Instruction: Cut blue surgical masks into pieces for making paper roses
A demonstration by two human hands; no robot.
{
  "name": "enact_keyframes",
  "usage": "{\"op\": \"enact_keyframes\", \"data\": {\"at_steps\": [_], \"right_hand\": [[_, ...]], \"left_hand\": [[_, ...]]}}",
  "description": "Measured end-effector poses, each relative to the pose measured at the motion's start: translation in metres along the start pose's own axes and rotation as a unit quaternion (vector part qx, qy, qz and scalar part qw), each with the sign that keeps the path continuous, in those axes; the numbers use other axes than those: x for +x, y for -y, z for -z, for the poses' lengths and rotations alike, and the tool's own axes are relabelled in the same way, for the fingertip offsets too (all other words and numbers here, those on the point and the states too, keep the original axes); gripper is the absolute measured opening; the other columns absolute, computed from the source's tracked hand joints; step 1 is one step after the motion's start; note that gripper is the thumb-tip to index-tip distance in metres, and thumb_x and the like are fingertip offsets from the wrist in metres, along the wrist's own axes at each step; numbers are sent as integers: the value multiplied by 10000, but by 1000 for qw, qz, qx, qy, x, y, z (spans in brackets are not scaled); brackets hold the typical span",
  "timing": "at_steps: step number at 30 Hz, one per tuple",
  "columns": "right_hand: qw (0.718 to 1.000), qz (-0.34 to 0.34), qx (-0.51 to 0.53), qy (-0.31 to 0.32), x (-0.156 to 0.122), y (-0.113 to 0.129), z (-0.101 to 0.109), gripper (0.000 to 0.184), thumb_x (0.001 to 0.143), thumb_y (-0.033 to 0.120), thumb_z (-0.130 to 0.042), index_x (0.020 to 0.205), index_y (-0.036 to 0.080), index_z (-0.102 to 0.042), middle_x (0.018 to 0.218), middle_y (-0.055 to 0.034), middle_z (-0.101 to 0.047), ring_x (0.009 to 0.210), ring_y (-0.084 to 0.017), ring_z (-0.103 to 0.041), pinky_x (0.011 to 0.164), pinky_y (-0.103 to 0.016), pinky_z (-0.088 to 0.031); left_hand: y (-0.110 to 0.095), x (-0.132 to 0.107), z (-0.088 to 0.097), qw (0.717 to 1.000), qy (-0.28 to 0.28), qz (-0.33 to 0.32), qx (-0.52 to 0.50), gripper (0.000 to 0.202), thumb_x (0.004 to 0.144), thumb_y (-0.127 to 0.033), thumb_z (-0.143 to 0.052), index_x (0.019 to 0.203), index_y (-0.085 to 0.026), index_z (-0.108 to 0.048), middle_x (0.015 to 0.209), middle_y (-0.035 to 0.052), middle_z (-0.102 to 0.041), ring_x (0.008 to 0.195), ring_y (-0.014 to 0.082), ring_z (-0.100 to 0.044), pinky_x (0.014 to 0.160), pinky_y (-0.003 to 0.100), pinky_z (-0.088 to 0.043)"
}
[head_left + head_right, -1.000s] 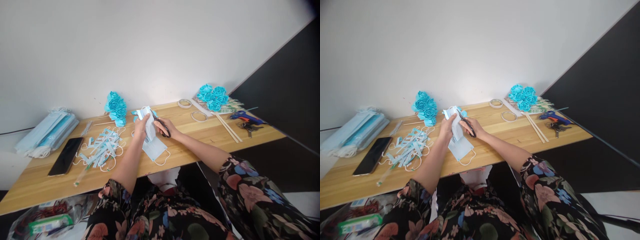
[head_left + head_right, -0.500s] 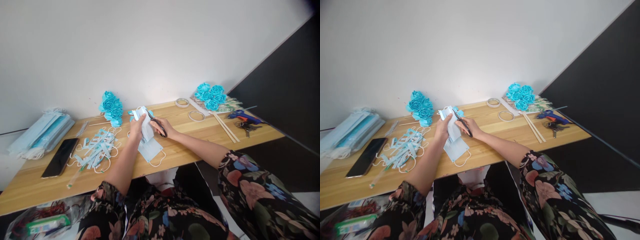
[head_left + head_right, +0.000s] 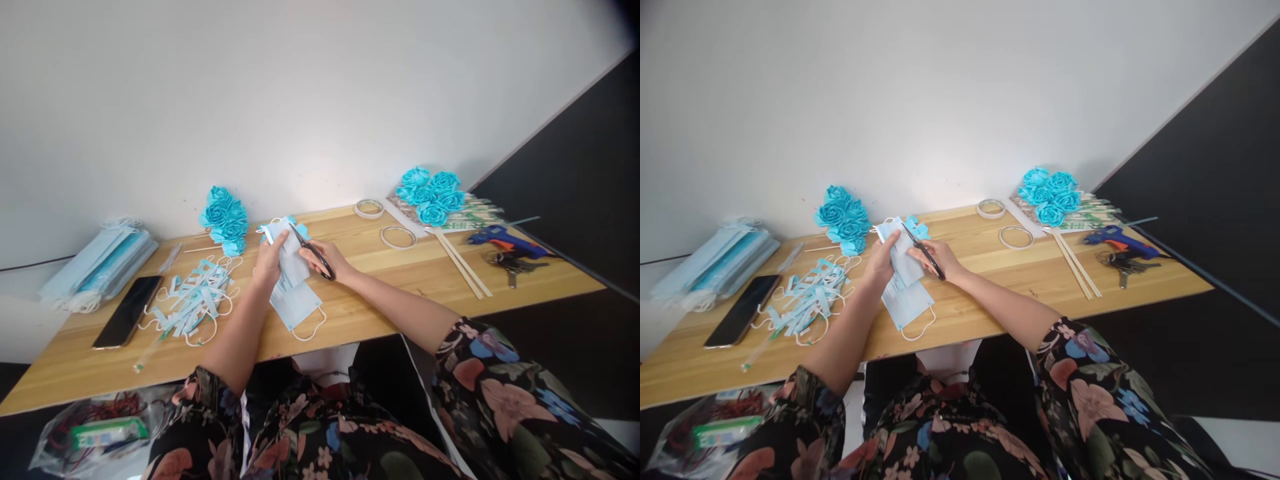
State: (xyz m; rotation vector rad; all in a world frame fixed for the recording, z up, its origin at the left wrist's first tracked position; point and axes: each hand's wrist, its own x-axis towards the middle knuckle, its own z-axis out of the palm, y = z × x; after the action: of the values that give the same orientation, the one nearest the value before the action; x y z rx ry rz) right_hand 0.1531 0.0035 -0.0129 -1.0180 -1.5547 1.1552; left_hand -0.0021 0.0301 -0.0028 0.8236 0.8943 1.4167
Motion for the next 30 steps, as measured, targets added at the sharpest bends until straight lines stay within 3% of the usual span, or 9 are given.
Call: {"op": "enact_keyframes", "data": {"at_steps": [5,12,19,30], "right_hand": [[998,8,31,53,-1,-1,4,451,792,641,-684,867,204,-606,533,57,-537,443,-101,-480,468,-226,-383],[996,74,-2,51,-8,25,17,581,840,768,-541,770,192,-550,667,5,-587,613,-126,-571,609,-252,-438],[998,57,7,18,-6,23,24,595,850,777,-516,727,195,-541,638,5,-581,554,-123,-524,546,-262,-389],[999,45,2,-1,-3,21,27,530,872,697,-553,712,192,-551,645,-2,-578,553,-118,-526,536,-256,-397]], "left_hand": [[-10,-4,-5,999,4,-26,21,483,489,-393,-930,829,-152,-686,737,53,-719,744,248,-715,668,301,-549],[-30,-5,-22,996,46,-42,56,428,530,-393,-907,786,-137,-679,670,41,-678,571,179,-629,573,277,-499],[-21,0,-35,997,27,-36,66,433,532,-403,-891,788,-146,-654,658,15,-652,541,146,-577,548,264,-472],[-15,8,-40,996,15,-42,75,423,567,-418,-864,788,-139,-634,681,18,-642,578,149,-582,576,268,-469]]}}
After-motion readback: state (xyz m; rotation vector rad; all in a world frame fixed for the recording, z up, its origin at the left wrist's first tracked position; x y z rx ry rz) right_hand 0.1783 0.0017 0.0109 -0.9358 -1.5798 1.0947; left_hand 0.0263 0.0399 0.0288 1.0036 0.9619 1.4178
